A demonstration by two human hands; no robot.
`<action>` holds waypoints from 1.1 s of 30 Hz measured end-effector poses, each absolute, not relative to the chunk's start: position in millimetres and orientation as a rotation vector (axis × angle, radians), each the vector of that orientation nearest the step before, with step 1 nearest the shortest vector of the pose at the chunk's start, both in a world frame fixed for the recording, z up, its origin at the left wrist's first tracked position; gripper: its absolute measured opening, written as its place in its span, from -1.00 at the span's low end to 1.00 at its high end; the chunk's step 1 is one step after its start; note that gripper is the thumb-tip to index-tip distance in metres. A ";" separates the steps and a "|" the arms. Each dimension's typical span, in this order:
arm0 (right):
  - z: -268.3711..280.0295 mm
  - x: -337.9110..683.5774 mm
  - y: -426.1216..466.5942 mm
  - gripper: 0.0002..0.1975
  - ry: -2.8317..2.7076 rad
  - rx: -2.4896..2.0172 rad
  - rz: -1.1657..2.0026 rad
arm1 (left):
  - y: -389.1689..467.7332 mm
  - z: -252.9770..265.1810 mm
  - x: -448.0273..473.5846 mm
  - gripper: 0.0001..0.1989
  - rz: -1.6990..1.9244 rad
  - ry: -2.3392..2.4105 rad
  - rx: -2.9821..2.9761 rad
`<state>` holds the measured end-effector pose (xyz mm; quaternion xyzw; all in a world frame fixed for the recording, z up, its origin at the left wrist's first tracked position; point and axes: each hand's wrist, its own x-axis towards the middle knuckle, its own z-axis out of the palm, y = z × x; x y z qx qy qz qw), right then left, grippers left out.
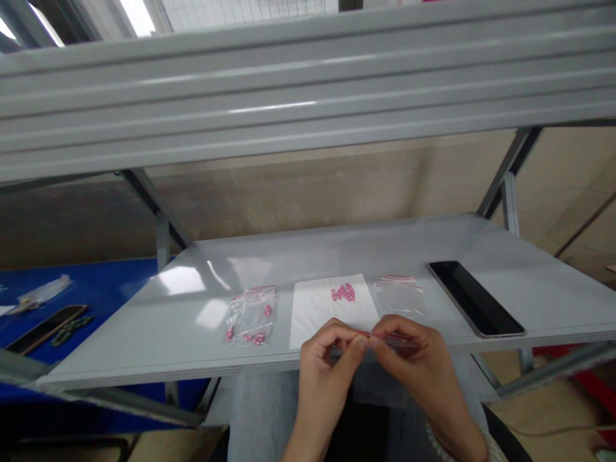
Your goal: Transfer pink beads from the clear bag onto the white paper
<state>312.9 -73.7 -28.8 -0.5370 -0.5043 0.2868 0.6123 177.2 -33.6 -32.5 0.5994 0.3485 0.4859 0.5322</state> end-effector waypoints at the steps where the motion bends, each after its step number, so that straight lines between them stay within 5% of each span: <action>1: -29.1 317.4 -74.4 -0.88 -1.151 -1.231 0.666 | -32.0 -32.5 181.3 -0.80 1.163 0.823 1.422; 15: -25.2 385.5 -68.6 -0.84 -0.817 -1.294 0.526 | 12.3 -17.7 238.8 -0.86 1.140 0.802 1.620; 24: -46.5 425.2 -18.0 -0.54 -0.969 -1.484 0.372 | 64.6 -28.9 287.1 -0.88 1.116 0.979 1.786; 33: -44.2 416.8 -25.3 -0.68 -1.115 -1.630 -0.108 | 41.5 -19.2 191.6 -0.81 1.266 1.248 1.984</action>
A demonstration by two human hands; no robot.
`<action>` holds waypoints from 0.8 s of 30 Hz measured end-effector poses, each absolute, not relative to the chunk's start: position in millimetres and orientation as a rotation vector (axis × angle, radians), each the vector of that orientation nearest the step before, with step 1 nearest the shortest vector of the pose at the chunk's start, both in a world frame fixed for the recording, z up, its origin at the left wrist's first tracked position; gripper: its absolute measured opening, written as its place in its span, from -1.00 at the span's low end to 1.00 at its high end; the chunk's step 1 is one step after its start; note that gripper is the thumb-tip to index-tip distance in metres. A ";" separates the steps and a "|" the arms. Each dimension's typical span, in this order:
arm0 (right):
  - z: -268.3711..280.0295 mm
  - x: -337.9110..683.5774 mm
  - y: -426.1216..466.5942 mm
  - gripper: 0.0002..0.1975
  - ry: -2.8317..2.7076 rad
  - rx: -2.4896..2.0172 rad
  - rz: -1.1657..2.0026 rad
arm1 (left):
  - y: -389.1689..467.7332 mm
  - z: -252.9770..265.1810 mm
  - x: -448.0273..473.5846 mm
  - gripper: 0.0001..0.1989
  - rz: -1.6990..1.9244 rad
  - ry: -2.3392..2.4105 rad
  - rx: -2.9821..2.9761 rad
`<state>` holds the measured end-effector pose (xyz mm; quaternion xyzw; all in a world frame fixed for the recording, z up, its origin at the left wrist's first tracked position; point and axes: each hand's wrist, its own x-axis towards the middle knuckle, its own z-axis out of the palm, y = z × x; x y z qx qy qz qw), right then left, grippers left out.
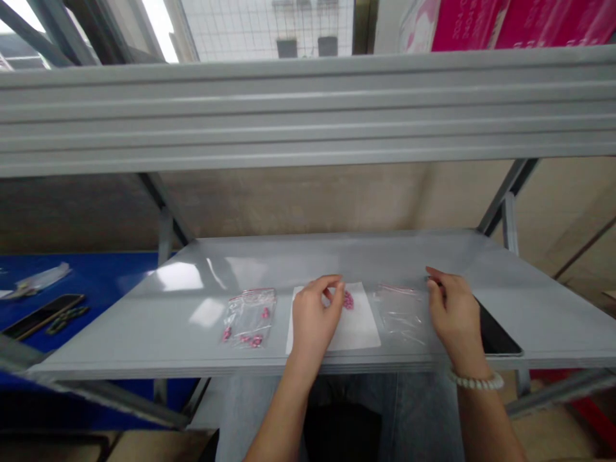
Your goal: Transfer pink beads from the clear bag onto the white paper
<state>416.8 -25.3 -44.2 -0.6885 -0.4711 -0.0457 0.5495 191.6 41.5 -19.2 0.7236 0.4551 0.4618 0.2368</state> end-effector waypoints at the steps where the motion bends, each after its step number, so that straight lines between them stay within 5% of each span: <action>1: -41.2 402.2 -26.5 -0.69 -1.178 -1.593 -0.196 | 36.9 -20.3 173.4 -0.81 1.303 1.286 1.993; 7: -35.4 270.5 -18.2 -0.53 -1.818 -1.197 0.067 | 22.3 -46.5 83.7 -0.79 1.687 1.629 2.134; 14: -53.4 196.3 -1.7 -0.68 -2.186 -1.248 0.105 | 23.2 -66.3 55.9 -0.72 1.101 2.291 2.091; 20: -57.9 203.1 -4.3 -0.65 -2.182 -1.255 0.120 | 23.5 -62.0 67.7 -0.80 1.083 2.354 1.987; 24: -52.1 217.4 -7.8 -0.51 -1.942 -1.225 0.151 | 15.5 -52.3 72.5 -0.83 1.473 2.046 2.006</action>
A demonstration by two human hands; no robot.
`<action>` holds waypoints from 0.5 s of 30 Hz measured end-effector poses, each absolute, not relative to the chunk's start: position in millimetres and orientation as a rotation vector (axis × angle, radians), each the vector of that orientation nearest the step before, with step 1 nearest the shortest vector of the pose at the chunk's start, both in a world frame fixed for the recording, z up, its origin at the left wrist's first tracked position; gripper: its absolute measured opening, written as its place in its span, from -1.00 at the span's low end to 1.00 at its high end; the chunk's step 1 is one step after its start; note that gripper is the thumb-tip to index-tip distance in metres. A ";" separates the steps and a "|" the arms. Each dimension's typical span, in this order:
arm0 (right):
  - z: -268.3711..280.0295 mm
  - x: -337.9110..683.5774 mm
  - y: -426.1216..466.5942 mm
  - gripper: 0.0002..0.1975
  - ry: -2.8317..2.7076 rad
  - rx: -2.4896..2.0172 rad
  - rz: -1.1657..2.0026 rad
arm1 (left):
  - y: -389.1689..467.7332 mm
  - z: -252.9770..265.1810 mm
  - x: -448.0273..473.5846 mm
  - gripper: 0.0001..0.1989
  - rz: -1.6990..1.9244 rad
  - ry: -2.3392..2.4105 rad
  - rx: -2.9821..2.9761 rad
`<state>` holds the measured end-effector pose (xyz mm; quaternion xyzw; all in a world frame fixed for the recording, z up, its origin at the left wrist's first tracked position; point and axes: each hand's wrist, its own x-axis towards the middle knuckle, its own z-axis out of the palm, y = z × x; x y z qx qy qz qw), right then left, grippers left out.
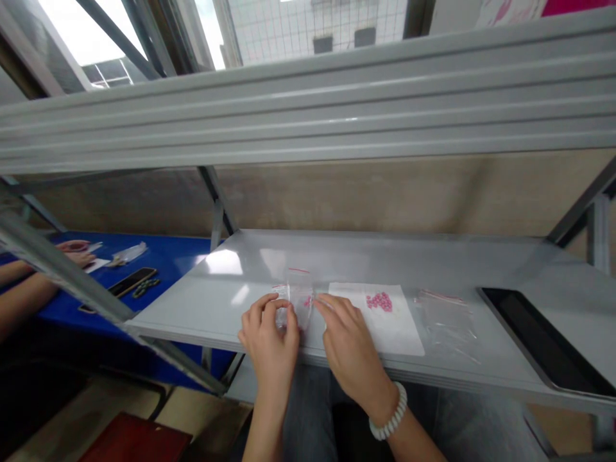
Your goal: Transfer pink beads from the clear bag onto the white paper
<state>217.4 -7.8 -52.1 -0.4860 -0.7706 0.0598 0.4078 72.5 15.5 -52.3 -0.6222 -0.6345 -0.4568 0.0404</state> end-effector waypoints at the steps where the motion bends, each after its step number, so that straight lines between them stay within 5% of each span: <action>1: -49.7 223.2 -8.2 -0.51 -1.834 -1.226 0.155 | 11.8 -48.8 73.0 -0.84 -1.531 -1.858 -1.998; 6: -38.1 260.7 -10.8 -0.56 -1.477 -1.175 0.440 | -8.9 -29.9 77.2 -0.85 -1.836 -1.736 -2.528; 9: -35.2 279.6 -17.7 -0.82 -1.473 -1.115 0.770 | -15.3 -25.3 81.7 -0.85 -1.959 -1.688 -2.671; 15: -35.5 297.5 -38.3 -0.74 -1.491 -0.924 1.201 | -15.7 -35.4 91.7 -0.84 -2.343 -1.922 -2.512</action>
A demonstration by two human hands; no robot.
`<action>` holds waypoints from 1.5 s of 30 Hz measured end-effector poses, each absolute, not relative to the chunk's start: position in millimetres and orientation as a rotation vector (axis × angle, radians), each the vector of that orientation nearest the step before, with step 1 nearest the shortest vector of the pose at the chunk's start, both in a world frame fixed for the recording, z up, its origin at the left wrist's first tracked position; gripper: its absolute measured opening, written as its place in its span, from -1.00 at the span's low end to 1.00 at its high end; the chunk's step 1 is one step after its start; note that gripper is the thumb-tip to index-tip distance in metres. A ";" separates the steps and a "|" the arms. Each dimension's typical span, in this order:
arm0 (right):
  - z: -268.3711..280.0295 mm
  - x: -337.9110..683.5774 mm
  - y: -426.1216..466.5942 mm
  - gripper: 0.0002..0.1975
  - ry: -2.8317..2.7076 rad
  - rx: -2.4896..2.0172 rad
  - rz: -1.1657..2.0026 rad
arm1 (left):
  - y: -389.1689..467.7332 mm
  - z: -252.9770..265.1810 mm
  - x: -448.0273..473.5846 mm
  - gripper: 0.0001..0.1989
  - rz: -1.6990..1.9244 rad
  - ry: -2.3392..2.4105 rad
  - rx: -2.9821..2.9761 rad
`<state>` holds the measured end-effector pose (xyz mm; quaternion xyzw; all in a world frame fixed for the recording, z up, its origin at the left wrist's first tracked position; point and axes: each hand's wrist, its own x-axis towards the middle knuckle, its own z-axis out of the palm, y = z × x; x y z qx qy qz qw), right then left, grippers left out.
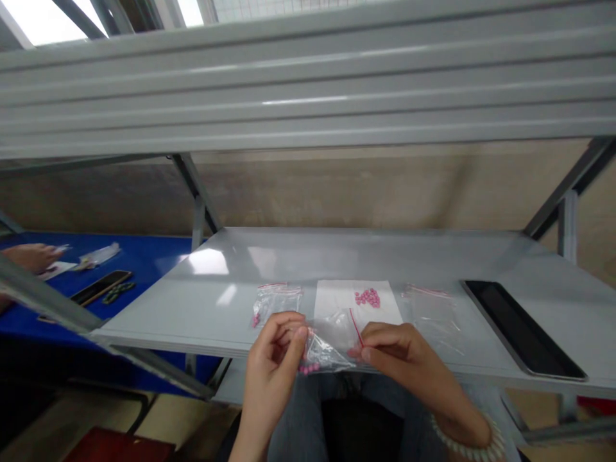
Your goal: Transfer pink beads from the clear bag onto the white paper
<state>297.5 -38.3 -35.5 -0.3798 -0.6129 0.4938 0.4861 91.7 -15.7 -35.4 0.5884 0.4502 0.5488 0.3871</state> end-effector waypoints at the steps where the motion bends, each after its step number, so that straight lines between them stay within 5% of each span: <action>1: -36.4 298.4 -40.6 -0.74 -1.480 -0.908 1.260 | -15.7 -37.4 93.2 -0.80 1.394 1.159 1.434; 5: -42.5 297.5 -46.0 -0.79 -1.270 -0.840 1.534 | -16.8 -42.4 97.2 -0.70 1.363 1.206 1.368; 11: -46.3 290.7 -51.9 -0.67 -1.074 -0.754 1.770 | -29.2 -36.0 102.7 -0.83 1.633 1.301 1.770; 17: -40.2 282.8 -51.2 -0.64 -1.014 -0.678 1.831 | -48.0 -14.0 124.4 -0.91 1.221 0.987 1.870; 27: -36.8 281.6 -50.0 -0.61 -1.179 -0.684 1.725 | -43.5 -8.6 129.3 -0.64 0.888 0.992 1.874; 38: -27.2 273.4 -61.7 -0.69 -1.458 -1.241 0.959 | -45.6 -18.5 133.1 -0.76 1.296 1.255 2.130; 45: -26.2 277.7 -63.2 -0.73 -1.498 -1.263 1.011 | -40.7 -19.2 117.0 -0.81 1.319 0.937 2.102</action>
